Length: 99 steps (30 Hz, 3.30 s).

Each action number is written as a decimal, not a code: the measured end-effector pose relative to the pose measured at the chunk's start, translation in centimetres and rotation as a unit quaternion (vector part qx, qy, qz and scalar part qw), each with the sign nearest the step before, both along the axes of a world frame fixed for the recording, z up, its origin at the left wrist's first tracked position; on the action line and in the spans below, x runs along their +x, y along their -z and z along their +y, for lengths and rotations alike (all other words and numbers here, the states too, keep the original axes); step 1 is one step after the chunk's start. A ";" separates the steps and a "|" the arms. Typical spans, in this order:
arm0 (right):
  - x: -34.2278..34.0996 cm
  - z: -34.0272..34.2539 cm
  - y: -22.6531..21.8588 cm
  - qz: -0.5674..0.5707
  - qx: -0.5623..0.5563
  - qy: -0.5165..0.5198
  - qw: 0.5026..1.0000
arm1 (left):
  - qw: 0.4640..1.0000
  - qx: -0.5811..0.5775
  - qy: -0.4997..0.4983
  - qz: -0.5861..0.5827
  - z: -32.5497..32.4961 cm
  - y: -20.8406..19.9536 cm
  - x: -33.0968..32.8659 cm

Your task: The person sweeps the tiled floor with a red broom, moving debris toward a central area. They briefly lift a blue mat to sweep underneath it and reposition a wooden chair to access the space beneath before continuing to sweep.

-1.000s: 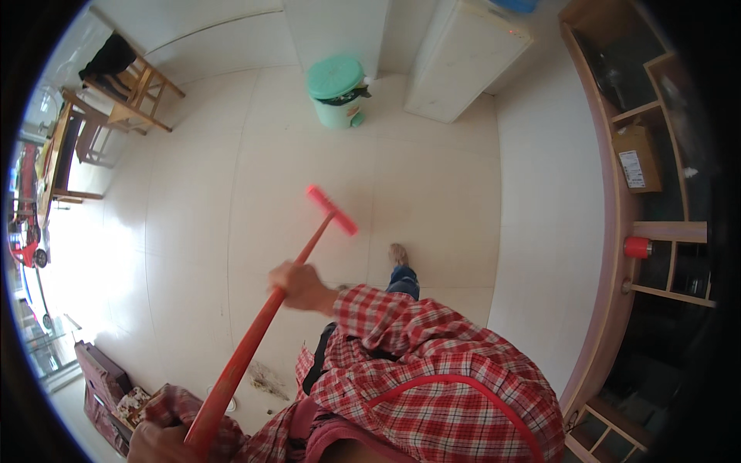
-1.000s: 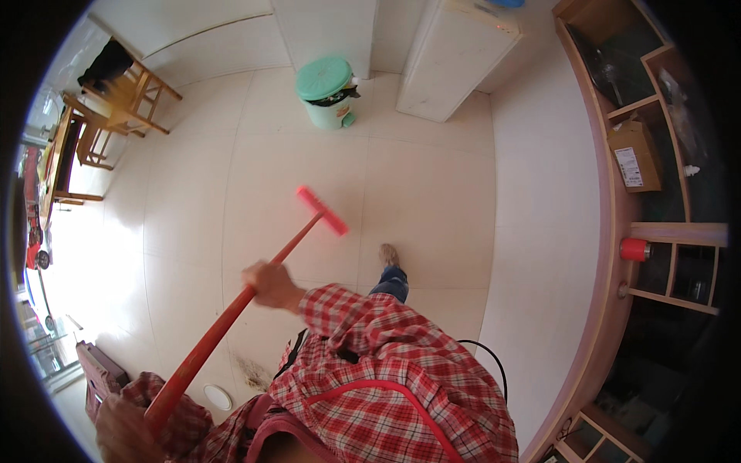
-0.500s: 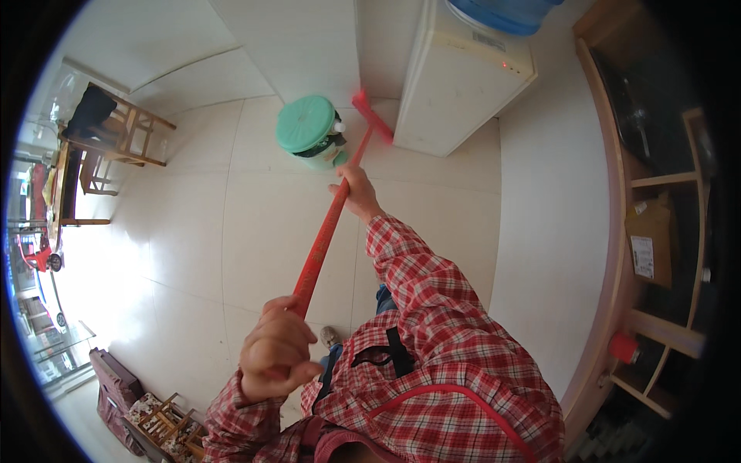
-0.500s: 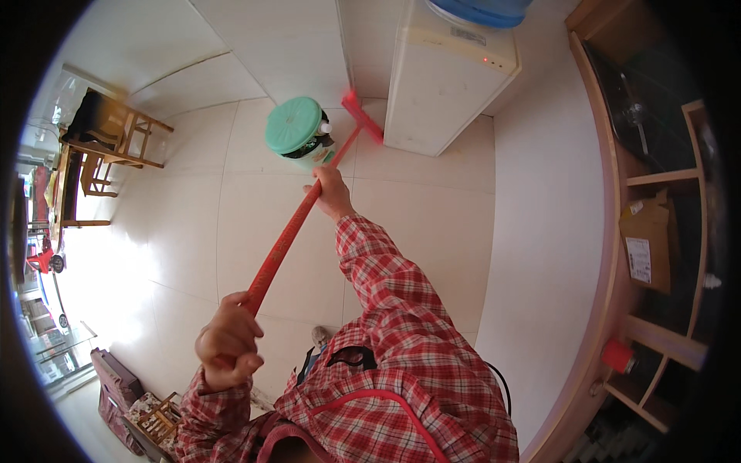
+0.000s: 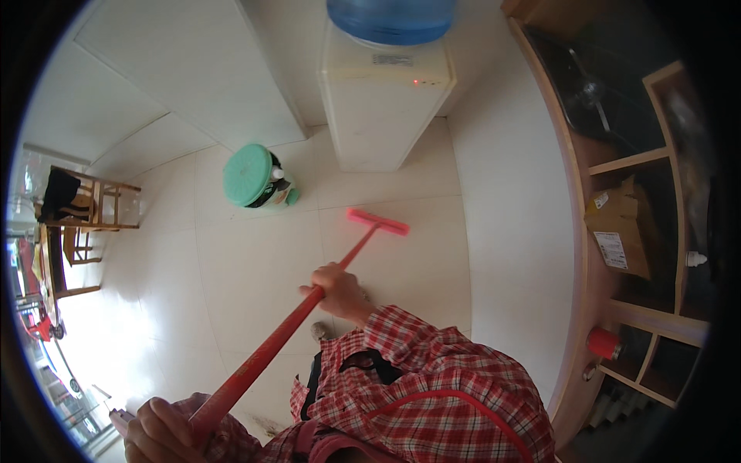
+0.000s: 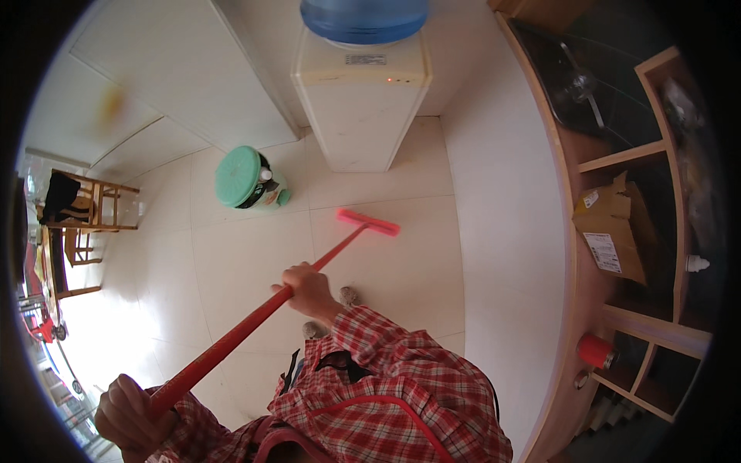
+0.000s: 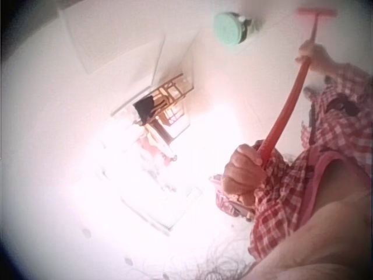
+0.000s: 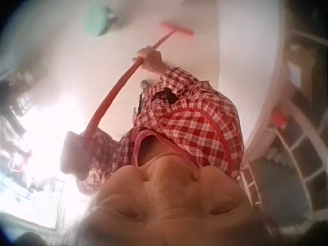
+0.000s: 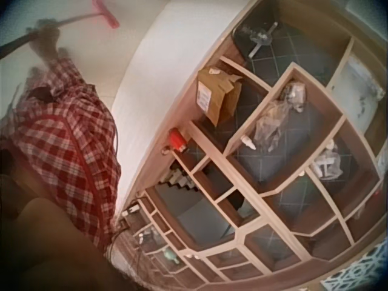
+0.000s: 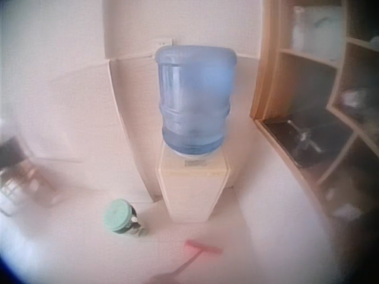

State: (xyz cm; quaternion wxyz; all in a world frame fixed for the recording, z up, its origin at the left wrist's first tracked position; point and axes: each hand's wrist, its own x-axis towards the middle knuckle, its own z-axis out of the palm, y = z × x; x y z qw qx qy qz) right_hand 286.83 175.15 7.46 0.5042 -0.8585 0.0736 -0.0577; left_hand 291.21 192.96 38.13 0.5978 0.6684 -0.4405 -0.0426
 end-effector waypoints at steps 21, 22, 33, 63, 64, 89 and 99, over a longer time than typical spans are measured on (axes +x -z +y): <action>-0.6 -20.2 15.9 0.055 -0.215 -0.030 0.975 | 0.947 0.087 0.242 0.191 -6.5 16.4 -1.0; -0.8 -19.3 17.4 0.067 -0.197 -0.066 0.976 | 0.944 0.080 0.255 0.194 -4.8 14.9 -0.1; 7.8 18.9 10.1 -0.013 0.029 -0.197 0.980 | 0.958 -0.242 0.147 0.052 22.4 5.7 4.7; 23.5 68.4 1.5 -0.056 0.081 -0.328 0.939 | 0.972 -0.069 -0.223 -0.009 58.0 -1.4 10.7; 25.4 67.1 1.2 -0.092 0.067 -0.298 0.948 | 0.969 -0.076 -0.234 0.005 57.8 -0.7 11.6; 46.2 71.7 4.9 -0.009 0.152 -0.366 0.918 | 0.929 -0.151 -0.333 -0.052 60.3 -3.9 35.0; 43.3 63.8 10.9 0.045 -0.007 -0.315 0.948 | 0.873 -0.190 -0.398 0.211 68.0 10.3 30.7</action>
